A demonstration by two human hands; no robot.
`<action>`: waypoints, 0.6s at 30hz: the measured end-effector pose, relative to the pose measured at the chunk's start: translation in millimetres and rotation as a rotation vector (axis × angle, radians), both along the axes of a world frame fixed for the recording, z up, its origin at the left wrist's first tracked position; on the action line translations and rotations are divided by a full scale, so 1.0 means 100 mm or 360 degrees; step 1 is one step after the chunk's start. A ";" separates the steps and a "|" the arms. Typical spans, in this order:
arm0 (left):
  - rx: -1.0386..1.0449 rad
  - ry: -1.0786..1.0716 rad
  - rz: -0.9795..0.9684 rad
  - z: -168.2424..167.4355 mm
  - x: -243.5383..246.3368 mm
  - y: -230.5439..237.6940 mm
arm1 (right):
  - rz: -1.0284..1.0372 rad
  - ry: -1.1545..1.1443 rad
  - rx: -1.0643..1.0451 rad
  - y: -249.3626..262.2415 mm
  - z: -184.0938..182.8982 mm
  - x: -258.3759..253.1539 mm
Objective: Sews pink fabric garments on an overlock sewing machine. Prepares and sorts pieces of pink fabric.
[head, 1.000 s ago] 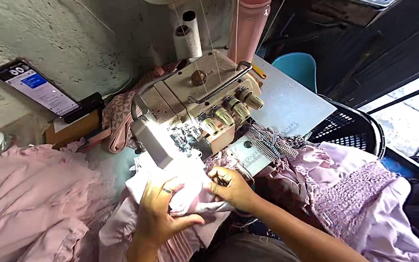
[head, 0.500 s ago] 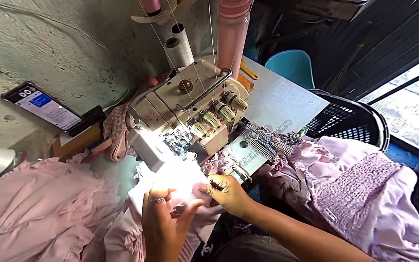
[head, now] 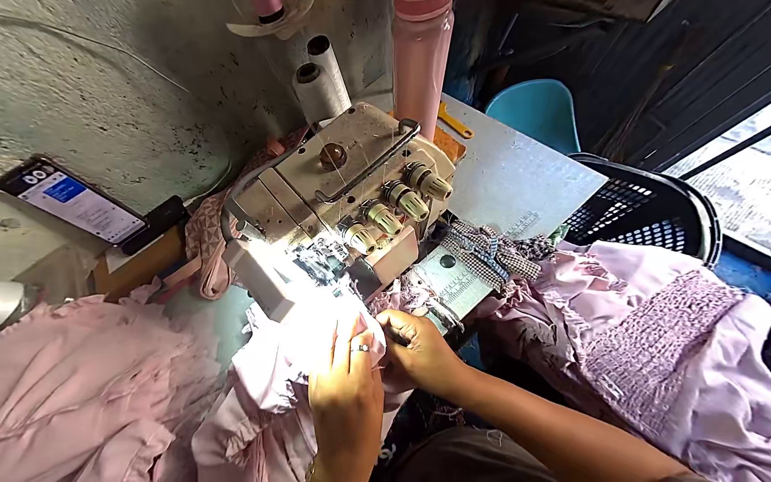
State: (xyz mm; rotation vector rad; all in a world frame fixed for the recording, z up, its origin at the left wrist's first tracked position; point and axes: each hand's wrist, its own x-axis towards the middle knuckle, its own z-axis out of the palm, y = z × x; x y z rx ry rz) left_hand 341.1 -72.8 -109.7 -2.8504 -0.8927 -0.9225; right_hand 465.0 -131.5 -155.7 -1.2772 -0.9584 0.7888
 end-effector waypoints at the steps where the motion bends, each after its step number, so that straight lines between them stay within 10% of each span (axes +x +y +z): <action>1: 0.0006 -0.0008 -0.0017 -0.01 0.00 0.03 | -0.0002 0.0002 -0.0015 0.01 0.00 0.01; 18: 0.0162 -0.0241 -0.0346 -0.18 -0.32 -0.05 | 0.0201 -0.0109 -0.0161 -0.50 0.00 0.18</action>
